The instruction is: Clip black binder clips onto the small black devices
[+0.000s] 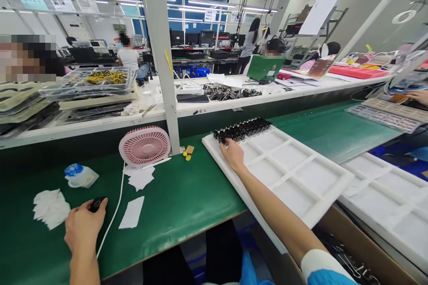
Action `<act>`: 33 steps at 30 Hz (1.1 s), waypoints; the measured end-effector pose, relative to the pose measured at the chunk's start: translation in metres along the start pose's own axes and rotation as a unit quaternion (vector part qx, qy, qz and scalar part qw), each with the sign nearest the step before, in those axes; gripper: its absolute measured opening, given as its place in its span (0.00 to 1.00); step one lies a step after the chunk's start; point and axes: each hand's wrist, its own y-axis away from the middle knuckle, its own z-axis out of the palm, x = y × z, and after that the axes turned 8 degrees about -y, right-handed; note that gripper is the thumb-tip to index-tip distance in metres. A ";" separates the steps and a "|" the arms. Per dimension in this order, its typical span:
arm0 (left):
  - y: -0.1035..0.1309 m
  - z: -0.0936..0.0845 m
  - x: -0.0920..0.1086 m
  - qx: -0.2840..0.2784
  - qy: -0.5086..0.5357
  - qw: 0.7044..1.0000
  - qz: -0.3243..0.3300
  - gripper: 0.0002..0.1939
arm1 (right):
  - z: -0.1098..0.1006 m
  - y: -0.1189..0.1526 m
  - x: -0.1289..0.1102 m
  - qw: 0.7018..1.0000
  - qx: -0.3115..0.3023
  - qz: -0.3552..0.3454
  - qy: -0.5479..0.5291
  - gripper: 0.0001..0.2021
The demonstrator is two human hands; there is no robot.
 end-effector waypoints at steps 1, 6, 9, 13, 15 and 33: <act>-0.001 0.000 -0.001 -0.001 0.004 1.000 -0.001 0.34 | 0.000 0.002 0.002 1.000 0.006 -0.008 0.020 0.14; -0.007 -0.004 -0.003 -0.014 0.048 0.999 -0.020 0.34 | -0.001 0.005 0.007 0.998 0.006 -0.009 0.058 0.12; -0.003 -0.014 0.011 0.014 0.104 0.994 -0.012 0.31 | -0.007 0.002 0.002 0.999 -0.003 0.001 0.038 0.15; 0.024 -0.033 0.061 0.028 0.334 0.941 0.040 0.32 | -0.054 -0.001 0.006 0.994 0.089 -0.026 -0.054 0.18; 0.038 -0.035 0.097 -0.038 0.455 0.884 0.095 0.34 | -0.098 0.000 0.026 0.979 0.181 -0.034 -0.083 0.19; 0.043 0.065 0.218 -0.361 0.497 0.769 0.176 0.36 | -0.184 0.224 0.323 0.862 0.033 0.484 0.149 0.18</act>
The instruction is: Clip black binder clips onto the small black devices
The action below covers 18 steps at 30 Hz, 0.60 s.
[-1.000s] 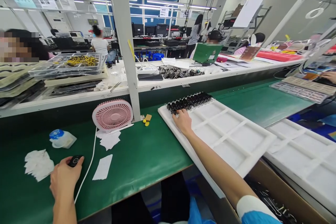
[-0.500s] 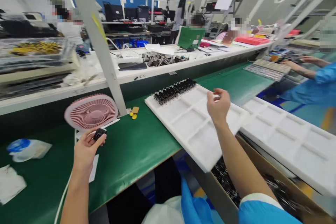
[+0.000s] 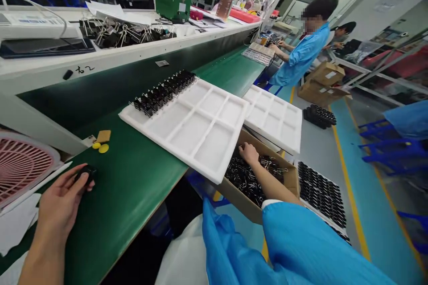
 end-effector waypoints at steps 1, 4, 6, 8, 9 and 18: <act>0.001 0.000 0.000 0.000 -0.010 1.000 0.000 0.36 | 0.006 -0.004 0.001 1.000 -0.005 0.010 0.013 0.20; 0.006 0.003 0.005 0.001 -0.030 1.000 -0.009 0.38 | 0.013 -0.024 -0.002 0.998 -0.025 0.049 0.038 0.25; 0.009 0.006 0.008 0.004 -0.035 0.999 -0.014 0.39 | 0.013 -0.037 -0.005 0.996 -0.038 0.070 0.045 0.22; 0.010 0.008 0.010 0.002 -0.042 0.999 -0.012 0.39 | 0.014 -0.047 -0.008 0.993 -0.050 0.095 0.042 0.21; 0.010 0.008 0.010 0.000 -0.048 0.999 -0.008 0.39 | 0.015 -0.050 -0.009 0.992 -0.055 0.110 0.037 0.21; 0.012 0.007 0.007 -0.014 -0.075 0.997 0.014 0.36 | 0.006 -0.048 -0.022 0.976 -0.021 0.202 -0.079 0.23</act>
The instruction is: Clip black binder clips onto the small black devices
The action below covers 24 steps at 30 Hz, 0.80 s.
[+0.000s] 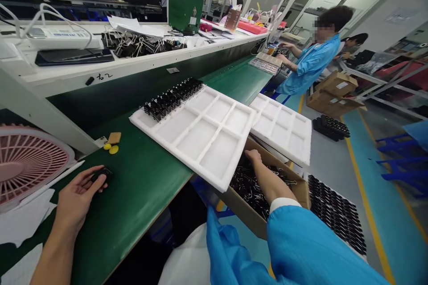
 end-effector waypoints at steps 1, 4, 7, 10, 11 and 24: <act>0.001 0.000 0.000 0.000 0.001 1.000 0.001 0.36 | -0.004 0.005 -0.002 1.000 -0.002 -0.004 -0.023 0.22; 0.001 -0.001 0.000 0.003 -0.001 1.000 0.007 0.37 | -0.023 0.019 -0.009 0.993 -0.023 -0.043 -0.109 0.19; -0.001 -0.003 -0.005 -0.004 -0.011 1.000 0.009 0.39 | -0.052 0.034 -0.015 0.972 -0.063 -0.090 -0.210 0.13; -0.007 -0.005 -0.011 -0.001 0.001 1.000 -0.003 0.37 | -0.089 0.059 -0.022 0.938 -0.106 -0.141 -0.297 0.11; -0.008 -0.005 -0.012 0.001 0.009 1.000 -0.009 0.36 | -0.100 0.072 -0.025 0.918 -0.125 -0.168 -0.338 0.11; 0.015 -0.003 -0.007 -0.001 0.178 0.983 0.041 0.30 | -0.016 0.387 -0.100 0.620 -0.613 -0.403 -0.280 0.18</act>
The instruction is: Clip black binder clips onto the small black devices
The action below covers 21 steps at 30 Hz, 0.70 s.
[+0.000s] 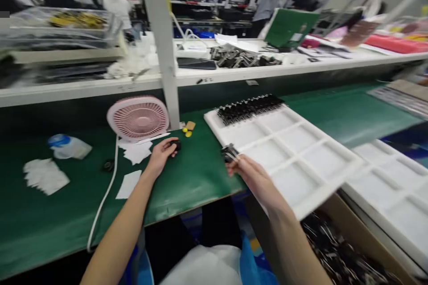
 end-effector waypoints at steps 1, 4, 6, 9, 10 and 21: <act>0.001 -0.002 -0.001 0.001 0.014 1.000 0.000 0.30 | 0.018 -0.016 0.015 1.000 -0.025 0.010 -0.003 0.17; 0.004 -0.005 0.000 0.009 0.052 0.999 -0.006 0.31 | 0.055 -0.061 0.059 0.995 -0.030 0.039 -0.087 0.20; 0.007 -0.006 0.001 0.011 0.069 0.997 -0.015 0.30 | 0.067 -0.085 0.080 0.987 -0.016 0.060 -0.146 0.24; 0.009 -0.008 0.002 0.007 0.091 0.996 -0.025 0.28 | 0.071 -0.104 0.100 0.987 -0.012 0.064 -0.146 0.24; 0.009 -0.009 0.002 0.005 0.097 0.995 -0.026 0.27 | 0.071 -0.106 0.104 0.990 -0.011 0.060 -0.127 0.24; 0.012 -0.010 0.004 -0.015 0.097 0.994 -0.054 0.27 | 0.064 -0.099 0.118 0.999 -0.030 -0.002 -0.027 0.25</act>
